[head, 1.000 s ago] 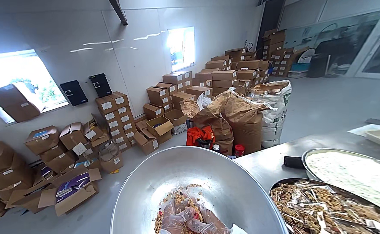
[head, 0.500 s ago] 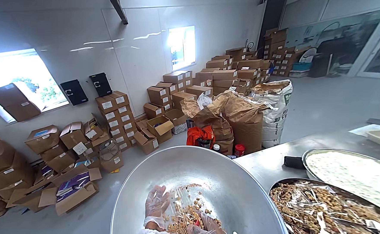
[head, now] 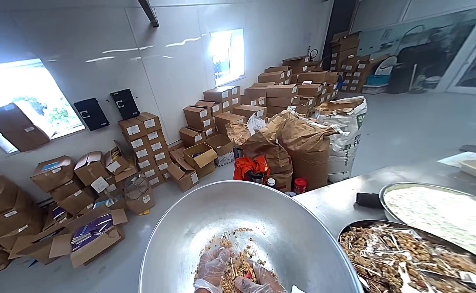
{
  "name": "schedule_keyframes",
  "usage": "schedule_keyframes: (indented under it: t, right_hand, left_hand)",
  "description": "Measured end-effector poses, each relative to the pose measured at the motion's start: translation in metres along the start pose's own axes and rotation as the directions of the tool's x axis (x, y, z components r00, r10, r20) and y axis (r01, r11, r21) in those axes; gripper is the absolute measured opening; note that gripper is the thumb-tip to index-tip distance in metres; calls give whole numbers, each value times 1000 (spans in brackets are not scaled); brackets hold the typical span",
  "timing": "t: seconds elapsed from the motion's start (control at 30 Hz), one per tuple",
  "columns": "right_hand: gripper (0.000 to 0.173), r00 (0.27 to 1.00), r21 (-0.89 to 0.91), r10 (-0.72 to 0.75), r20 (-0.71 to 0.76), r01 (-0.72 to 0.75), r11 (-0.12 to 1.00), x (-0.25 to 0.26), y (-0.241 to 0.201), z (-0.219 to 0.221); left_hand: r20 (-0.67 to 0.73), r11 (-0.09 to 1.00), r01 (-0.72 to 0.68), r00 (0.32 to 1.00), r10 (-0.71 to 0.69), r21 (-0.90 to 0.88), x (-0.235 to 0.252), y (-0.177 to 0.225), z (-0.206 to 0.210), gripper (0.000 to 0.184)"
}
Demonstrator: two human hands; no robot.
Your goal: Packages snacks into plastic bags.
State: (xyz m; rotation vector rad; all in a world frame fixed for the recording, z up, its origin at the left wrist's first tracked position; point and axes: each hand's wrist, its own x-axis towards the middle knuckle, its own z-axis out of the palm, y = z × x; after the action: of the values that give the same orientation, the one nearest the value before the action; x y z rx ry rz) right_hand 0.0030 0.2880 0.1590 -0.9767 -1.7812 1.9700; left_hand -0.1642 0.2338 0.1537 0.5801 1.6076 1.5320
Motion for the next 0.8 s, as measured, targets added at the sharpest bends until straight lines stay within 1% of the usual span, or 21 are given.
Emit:
schedule_keyframes:
  t: [0.07,0.1,0.17,0.2,0.23,0.27,0.3,0.33,0.37,0.4,0.43,0.47,0.5,0.53,0.6,0.67,0.7,0.73,0.8]
  right_hand:
    - [72,999,-28,24,23,-23,999,-2,-1,1]
    - [71,999,-30,26,29,-25,999,-3,-1,2]
    - [68,999,-8,19,26,-19,1000,-5,1,3]
    - [66,1000,13,19,17,-19,1000,-5,0,3]
    - [65,1000,31,20,11,-20,999,-5,-1,2]
    - [65,1000,42,20,7,-20,999,-4,-2,1]
    - [64,1000,49,22,5,-22,999,-3,-3,-1]
    - [63,1000,52,20,4,-20,998,-1,-3,-3]
    - [62,1000,52,15,5,-15,999,1,-2,-4]
    - [61,1000,57,7,7,-8,998,4,0,-4]
    - [61,1000,66,-4,17,3,998,5,1,-3]
    - [63,999,75,-20,30,18,997,4,2,-2]
    - [68,998,74,-41,49,38,997,4,2,-1]
    - [69,996,73,-65,64,61,996,3,2,0]
    - [64,993,66,-86,80,81,995,3,4,1]
    - [58,996,46,-60,72,56,997,3,5,0]
    - [58,996,38,-50,74,47,998,2,5,0]
    - [58,995,25,-49,83,47,999,1,5,0]
    - [54,993,34,-70,90,68,997,1,4,1]
  left_hand:
    - [-103,996,22,994,-30,-81,9,2,3,22]
    - [-158,989,8,987,-32,-146,17,0,3,23]
    - [-184,959,27,980,-82,-281,26,1,-3,34]
    - [-180,951,63,976,-122,-304,23,6,-4,42]
    - [-165,950,113,972,-166,-290,16,12,-3,50]
    - [-130,957,157,973,-193,-246,6,18,0,58]
    - [-52,967,174,981,-186,-185,-6,18,-1,61]
    - [24,983,157,988,-155,-99,-16,15,-1,59]
    - [82,992,126,989,-123,-28,-22,9,-1,53]
    - [131,995,99,986,-98,2,-27,5,0,48]
    - [161,997,80,984,-78,-10,-29,0,2,44]
    - [180,995,78,981,-65,-65,-28,-4,3,42]
    - [185,989,78,981,-55,-122,-27,-7,5,43]
    - [188,981,80,981,-46,-177,-25,-9,5,44]
    - [220,963,48,975,12,-265,-21,-15,5,37]
    - [311,962,-4,946,92,-274,-12,-27,0,35]
    - [342,967,-21,933,110,-253,-9,-32,-1,34]
    - [353,973,-27,929,109,-228,-8,-33,0,34]
    - [348,982,-21,934,86,-187,-9,-31,1,32]
